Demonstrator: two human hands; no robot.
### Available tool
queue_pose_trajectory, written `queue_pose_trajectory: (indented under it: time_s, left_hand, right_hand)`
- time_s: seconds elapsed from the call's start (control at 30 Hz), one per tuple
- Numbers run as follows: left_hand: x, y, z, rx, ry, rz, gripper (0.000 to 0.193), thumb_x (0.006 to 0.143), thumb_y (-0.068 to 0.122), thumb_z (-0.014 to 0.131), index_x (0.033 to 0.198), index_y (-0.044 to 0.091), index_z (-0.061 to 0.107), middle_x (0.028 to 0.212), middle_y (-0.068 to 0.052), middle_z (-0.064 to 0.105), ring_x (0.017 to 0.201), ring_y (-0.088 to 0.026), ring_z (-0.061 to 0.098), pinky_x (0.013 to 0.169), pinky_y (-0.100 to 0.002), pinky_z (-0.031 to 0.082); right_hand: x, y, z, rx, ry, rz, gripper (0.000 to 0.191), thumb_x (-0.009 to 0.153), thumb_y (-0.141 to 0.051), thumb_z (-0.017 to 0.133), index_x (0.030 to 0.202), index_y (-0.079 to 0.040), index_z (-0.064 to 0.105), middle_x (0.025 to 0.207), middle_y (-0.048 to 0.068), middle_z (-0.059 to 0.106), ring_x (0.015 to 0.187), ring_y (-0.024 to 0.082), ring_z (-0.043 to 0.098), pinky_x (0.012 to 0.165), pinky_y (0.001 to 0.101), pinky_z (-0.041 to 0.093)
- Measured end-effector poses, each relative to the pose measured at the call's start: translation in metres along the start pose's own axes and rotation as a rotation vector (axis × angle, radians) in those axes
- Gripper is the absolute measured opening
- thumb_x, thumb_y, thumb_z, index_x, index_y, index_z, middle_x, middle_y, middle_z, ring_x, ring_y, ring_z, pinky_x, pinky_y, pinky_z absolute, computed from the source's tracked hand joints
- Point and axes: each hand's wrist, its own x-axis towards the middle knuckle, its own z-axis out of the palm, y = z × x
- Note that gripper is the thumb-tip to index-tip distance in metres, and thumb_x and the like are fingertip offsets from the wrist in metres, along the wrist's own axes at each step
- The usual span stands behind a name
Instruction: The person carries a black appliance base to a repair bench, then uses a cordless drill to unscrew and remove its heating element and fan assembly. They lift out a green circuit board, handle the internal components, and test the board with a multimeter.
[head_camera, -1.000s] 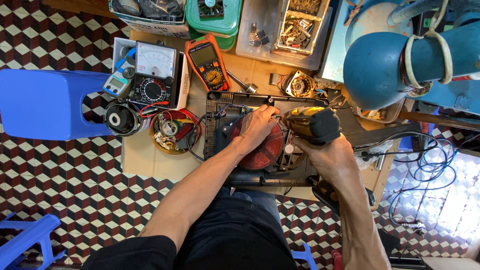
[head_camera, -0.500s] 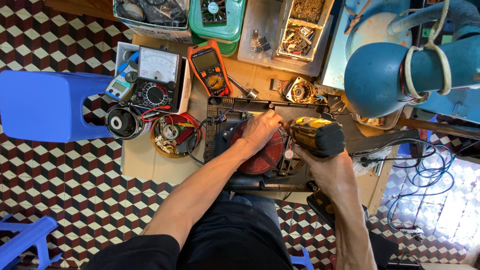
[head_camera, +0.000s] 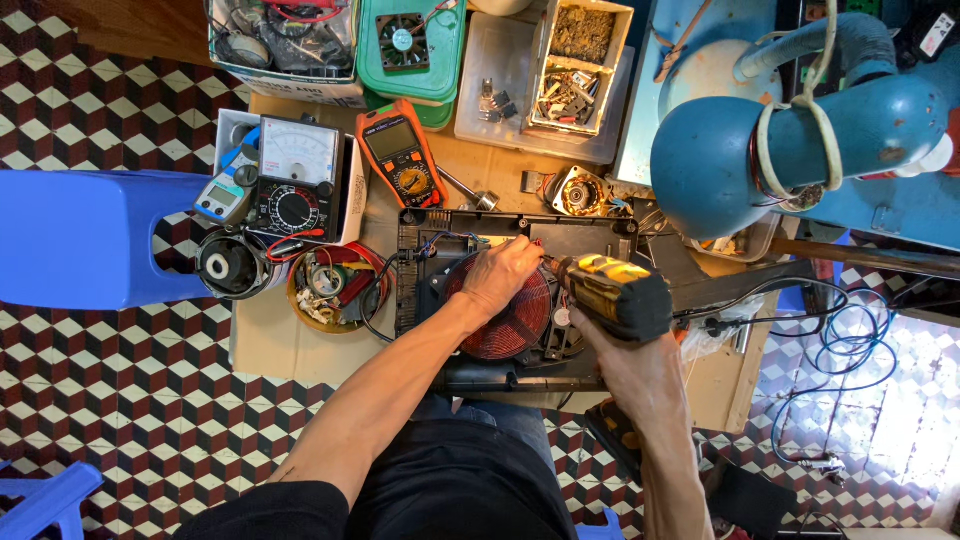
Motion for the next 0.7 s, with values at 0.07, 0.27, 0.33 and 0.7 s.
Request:
queue_pose_trajectory:
  time_s: [0.07,0.27,0.33,0.7]
  left_hand:
    - [0.000,-0.001,0.001,0.001,0.010,-0.007,0.006,0.094,0.009,0.069,0.097,0.005,0.068,0.092,-0.011,0.063,0.081,-0.029,0.072,0.071,-0.038,0.060]
    - [0.006,-0.002,0.006,-0.018,-0.021,-0.041,0.010,0.093,0.013,0.072,0.095,0.004,0.069,0.094,-0.010,0.066,0.081,-0.028,0.072,0.071,-0.037,0.061]
    - [0.007,-0.001,0.006,-0.029,-0.043,-0.075,0.013,0.092,0.015,0.074,0.093,0.004,0.069,0.093,-0.011,0.067,0.080,-0.030,0.072,0.070,-0.039,0.060]
    - [0.015,0.019,-0.002,-0.204,-0.144,-0.413,0.019,0.089,0.020,0.078,0.091,0.003,0.071,0.087,-0.011,0.070,0.072,-0.028,0.073,0.062,-0.038,0.057]
  right_hand:
    - [-0.012,0.006,-0.005,0.085,0.021,0.001,0.045,0.081,-0.032,0.081,0.117,-0.007,0.074,0.085,0.007,0.078,0.068,0.016,0.072,0.064,0.0330,0.056]
    - [-0.060,0.053,-0.021,0.381,0.189,0.090,0.023,0.085,-0.009,0.079,0.103,0.004,0.075,0.076,0.011,0.071,0.057,0.015,0.061,0.051,0.0296,0.050]
    - [-0.068,0.073,-0.024,0.430,0.238,0.132,0.020,0.084,-0.004,0.078,0.102,0.004,0.074,0.081,0.010,0.074,0.056,0.014,0.063,0.049,0.0294,0.051]
    - [-0.092,0.136,-0.005,0.518,0.302,0.144,0.023,0.084,-0.002,0.075,0.106,0.004,0.072,0.083,0.009,0.073,0.056,0.012,0.066,0.048,0.0264,0.054]
